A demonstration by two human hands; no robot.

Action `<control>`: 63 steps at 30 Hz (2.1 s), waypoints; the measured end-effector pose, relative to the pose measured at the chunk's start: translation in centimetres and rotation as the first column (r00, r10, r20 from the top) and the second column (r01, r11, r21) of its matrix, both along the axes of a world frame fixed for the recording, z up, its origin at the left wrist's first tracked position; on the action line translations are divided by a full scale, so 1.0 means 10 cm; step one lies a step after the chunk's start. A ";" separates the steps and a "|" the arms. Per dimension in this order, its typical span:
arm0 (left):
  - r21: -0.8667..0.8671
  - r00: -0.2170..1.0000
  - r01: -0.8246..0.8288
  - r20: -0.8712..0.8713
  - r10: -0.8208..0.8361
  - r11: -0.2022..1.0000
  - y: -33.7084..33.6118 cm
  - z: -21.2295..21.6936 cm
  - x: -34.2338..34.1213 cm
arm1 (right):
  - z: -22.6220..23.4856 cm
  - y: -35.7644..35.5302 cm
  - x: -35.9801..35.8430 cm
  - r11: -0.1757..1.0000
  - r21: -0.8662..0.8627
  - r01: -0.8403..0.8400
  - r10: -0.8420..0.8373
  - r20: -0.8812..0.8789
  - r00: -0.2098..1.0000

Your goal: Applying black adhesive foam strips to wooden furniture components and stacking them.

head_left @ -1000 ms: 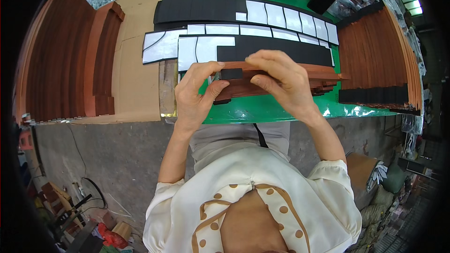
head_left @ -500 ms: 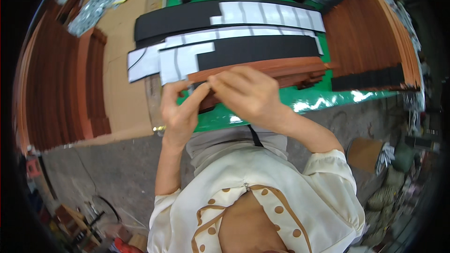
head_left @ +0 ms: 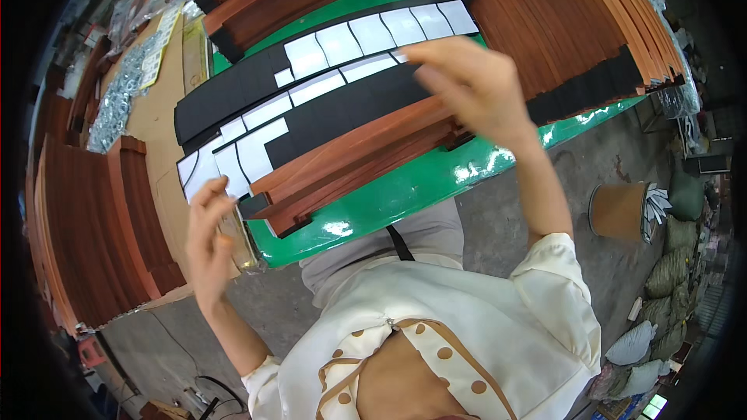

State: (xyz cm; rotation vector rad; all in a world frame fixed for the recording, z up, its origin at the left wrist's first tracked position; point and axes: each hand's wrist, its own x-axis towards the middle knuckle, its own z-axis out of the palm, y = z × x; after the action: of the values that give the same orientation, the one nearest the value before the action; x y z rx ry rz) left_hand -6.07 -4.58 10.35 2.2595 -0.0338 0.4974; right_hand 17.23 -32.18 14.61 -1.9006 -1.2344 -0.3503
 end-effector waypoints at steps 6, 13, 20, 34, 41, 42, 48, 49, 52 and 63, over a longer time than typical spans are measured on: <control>0.075 0.984 -0.026 -0.173 0.039 0.997 0.41 -0.33 0.63 | 0.00 -0.14 0.63 0.973 -0.230 -0.023 -0.015 -0.161 0.987; 0.425 0.970 0.092 -0.244 0.015 0.901 0.47 -0.82 0.68 | -0.25 1.11 0.59 0.687 -0.530 -0.497 0.472 -0.195 0.860; 0.392 0.995 -0.064 -0.042 0.088 0.918 0.45 -1.09 0.60 | -0.82 2.06 0.15 0.316 -0.759 -0.569 0.649 -0.265 0.713; 0.369 0.979 -0.173 -0.041 0.202 0.913 0.38 -1.11 0.53 | -0.85 2.32 0.18 0.300 -0.774 -0.558 0.656 -0.256 0.709; -0.115 0.927 -0.376 -0.048 0.373 0.919 0.57 -0.84 0.35 | -0.05 1.50 0.24 0.854 -0.206 -0.478 0.183 -0.741 0.646; -0.059 0.864 -0.494 0.082 0.498 0.867 0.48 -0.56 0.32 | 0.01 1.32 0.17 0.868 -0.205 -0.452 0.167 -0.736 0.656; 0.151 0.835 -0.342 0.502 0.226 0.927 -0.78 0.25 0.45 | 0.09 0.51 -0.32 0.964 0.211 -0.161 0.249 -0.932 0.265; 0.156 0.837 -0.335 0.503 0.217 0.929 -0.91 0.25 0.51 | 0.06 0.41 -0.38 0.960 0.243 -0.140 0.269 -0.938 0.220; 0.078 0.828 -0.245 0.535 0.167 0.966 -1.17 0.17 0.70 | -0.03 0.09 -0.51 0.958 0.275 -0.086 0.284 -0.953 0.110; 0.280 0.851 -0.045 0.513 -0.110 0.959 -1.76 -0.03 1.15 | -0.35 -0.80 -0.53 0.947 0.249 0.205 0.085 -0.806 0.585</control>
State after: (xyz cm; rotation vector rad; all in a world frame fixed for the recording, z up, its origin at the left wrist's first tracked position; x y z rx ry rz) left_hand 5.42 -22.15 10.01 2.3189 -0.4499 1.1455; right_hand 11.89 -40.23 11.07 -1.5060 -0.4335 0.2861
